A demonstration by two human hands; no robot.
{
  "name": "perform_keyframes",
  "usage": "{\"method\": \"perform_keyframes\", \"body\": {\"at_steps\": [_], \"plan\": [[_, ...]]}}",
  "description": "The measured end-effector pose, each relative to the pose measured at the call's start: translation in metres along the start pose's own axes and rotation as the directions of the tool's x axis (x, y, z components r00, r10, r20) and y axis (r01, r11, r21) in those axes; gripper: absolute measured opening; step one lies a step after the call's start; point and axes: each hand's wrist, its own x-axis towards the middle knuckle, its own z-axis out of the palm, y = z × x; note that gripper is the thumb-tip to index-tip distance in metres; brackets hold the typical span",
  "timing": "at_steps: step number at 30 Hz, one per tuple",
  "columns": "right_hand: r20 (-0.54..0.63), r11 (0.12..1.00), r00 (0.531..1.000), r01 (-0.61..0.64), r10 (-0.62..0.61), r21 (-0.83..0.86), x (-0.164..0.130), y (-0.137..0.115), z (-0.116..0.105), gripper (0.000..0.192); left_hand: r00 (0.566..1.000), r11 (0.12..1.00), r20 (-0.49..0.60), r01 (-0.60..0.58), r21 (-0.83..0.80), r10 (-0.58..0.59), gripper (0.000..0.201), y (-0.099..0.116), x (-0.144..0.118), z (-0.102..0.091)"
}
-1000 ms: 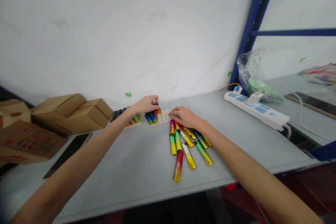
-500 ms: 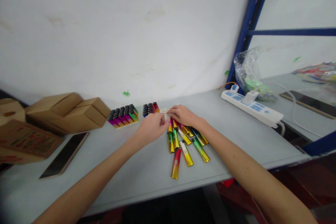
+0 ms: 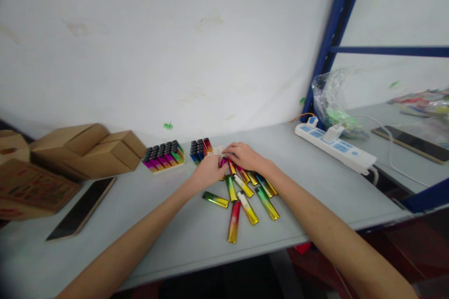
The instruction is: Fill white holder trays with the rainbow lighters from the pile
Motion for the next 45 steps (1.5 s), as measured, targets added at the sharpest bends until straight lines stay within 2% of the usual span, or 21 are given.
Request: {"method": "perform_keyframes", "body": {"at_steps": [3,5,7,9,12,16,18,24,30,34,39,45], "plan": [[0.01,1.0,1.0,-0.002,0.002,-0.004,0.0,0.0,0.0,0.031,0.988,0.987,-0.153,-0.031,-0.156,0.007,0.023,-0.003,-0.005,-0.008],[0.013,1.0,1.0,-0.004,0.005,-0.006,0.001,0.0,0.0,0.031,0.976,0.946,-0.218,-0.075,-0.316,0.004,0.022,-0.006,-0.013,-0.015],[0.009,1.0,1.0,-0.007,0.007,-0.003,0.0,0.0,0.001,0.031,0.98,0.844,-0.198,-0.123,-0.522,0.021,0.023,-0.009,-0.023,-0.021],[0.004,1.0,1.0,-0.005,0.005,0.003,0.0,0.001,0.001,0.03,0.989,0.71,-0.132,-0.137,-0.691,0.062,0.029,-0.013,-0.031,-0.023],[0.006,1.0,1.0,0.009,-0.009,0.004,-0.001,0.002,0.001,0.03,0.992,0.579,-0.104,-0.129,-0.805,0.076,0.037,-0.019,-0.038,-0.02],[0.008,1.0,1.0,0.007,-0.006,-0.014,-0.002,0.003,0.001,0.032,0.996,0.398,-0.083,-0.062,-0.915,-0.035,0.042,-0.022,-0.038,-0.014],[0.012,1.0,1.0,-0.003,0.003,-0.015,-0.002,0.004,0.001,0.033,0.993,0.356,-0.061,-0.022,-0.934,-0.098,0.044,-0.022,-0.039,-0.012],[0.025,1.0,1.0,-0.017,0.018,-0.015,-0.004,0.005,0.002,0.034,0.97,0.376,-0.09,0.002,-0.927,-0.227,0.057,-0.021,-0.045,-0.014],[0.023,1.0,0.999,-0.024,0.023,0.015,-0.004,0.002,0.0,0.033,0.981,0.183,0.036,0.072,-0.98,-0.191,0.058,-0.023,-0.046,-0.017],[0.021,1.0,1.0,-0.017,0.017,0.014,-0.005,0.004,0.0,0.033,0.979,0.158,0.077,0.107,-0.982,-0.187,0.048,-0.023,-0.044,-0.019],[0.012,1.0,1.0,-0.002,0.003,-0.004,-0.005,0.006,0.002,0.034,0.971,0.062,0.179,0.191,-0.98,-0.161,0.038,-0.019,-0.045,-0.027],[0.018,1.0,1.0,-0.005,0.005,-0.003,-0.004,0.004,0.001,0.035,0.955,0.061,0.226,0.241,-0.969,-0.19,0.034,-0.017,-0.046,-0.031]]}}
